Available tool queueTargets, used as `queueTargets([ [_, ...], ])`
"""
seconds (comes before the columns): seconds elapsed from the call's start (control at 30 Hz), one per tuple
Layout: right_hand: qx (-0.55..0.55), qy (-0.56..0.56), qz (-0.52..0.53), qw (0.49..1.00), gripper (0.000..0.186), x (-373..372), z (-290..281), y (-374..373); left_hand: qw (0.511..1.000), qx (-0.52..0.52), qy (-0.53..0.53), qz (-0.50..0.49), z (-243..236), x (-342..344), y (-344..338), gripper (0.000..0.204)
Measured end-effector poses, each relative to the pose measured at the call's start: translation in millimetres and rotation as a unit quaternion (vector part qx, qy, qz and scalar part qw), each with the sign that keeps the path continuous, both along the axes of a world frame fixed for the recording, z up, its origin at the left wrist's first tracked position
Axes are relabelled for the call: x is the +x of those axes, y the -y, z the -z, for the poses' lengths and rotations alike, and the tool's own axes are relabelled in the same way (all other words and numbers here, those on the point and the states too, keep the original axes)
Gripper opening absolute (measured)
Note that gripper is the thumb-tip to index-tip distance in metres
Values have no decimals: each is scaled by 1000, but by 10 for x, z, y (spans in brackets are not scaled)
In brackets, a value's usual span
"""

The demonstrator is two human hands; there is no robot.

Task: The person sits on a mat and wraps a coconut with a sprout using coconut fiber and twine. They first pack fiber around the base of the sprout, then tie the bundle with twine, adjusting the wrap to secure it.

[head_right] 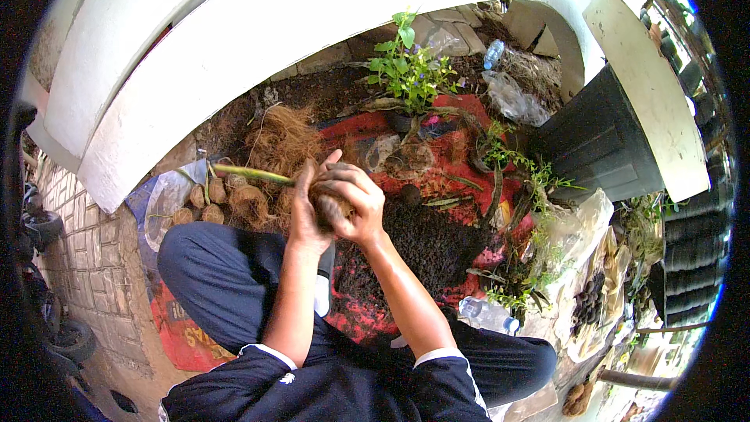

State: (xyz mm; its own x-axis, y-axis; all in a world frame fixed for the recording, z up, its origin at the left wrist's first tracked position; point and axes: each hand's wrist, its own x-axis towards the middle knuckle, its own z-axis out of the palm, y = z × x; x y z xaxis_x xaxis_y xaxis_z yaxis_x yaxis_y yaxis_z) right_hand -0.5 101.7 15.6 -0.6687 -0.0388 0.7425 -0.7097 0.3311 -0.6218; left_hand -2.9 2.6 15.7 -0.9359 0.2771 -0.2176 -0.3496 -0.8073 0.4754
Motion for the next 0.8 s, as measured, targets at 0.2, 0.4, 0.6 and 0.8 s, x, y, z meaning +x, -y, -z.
queueTargets([
  [0.2, -352, 248, 24, 902, 16, 118, 30, 123, 919, -329, -189, -105, 110, -60, 17, 60],
  [0.4, -485, 360, 16, 797, 29, 112, 15, 246, 939, -205, -239, -142, 250, -20, -88, 41],
  [0.6, -145, 125, 21, 981, 54, 78, 41, 93, 988, -93, -6, -124, 295, 42, -140, 26],
  [0.8, 46, -38, 40, 997, 18, 78, 48, -57, 998, 33, -23, 46, 228, 13, -74, 53],
])
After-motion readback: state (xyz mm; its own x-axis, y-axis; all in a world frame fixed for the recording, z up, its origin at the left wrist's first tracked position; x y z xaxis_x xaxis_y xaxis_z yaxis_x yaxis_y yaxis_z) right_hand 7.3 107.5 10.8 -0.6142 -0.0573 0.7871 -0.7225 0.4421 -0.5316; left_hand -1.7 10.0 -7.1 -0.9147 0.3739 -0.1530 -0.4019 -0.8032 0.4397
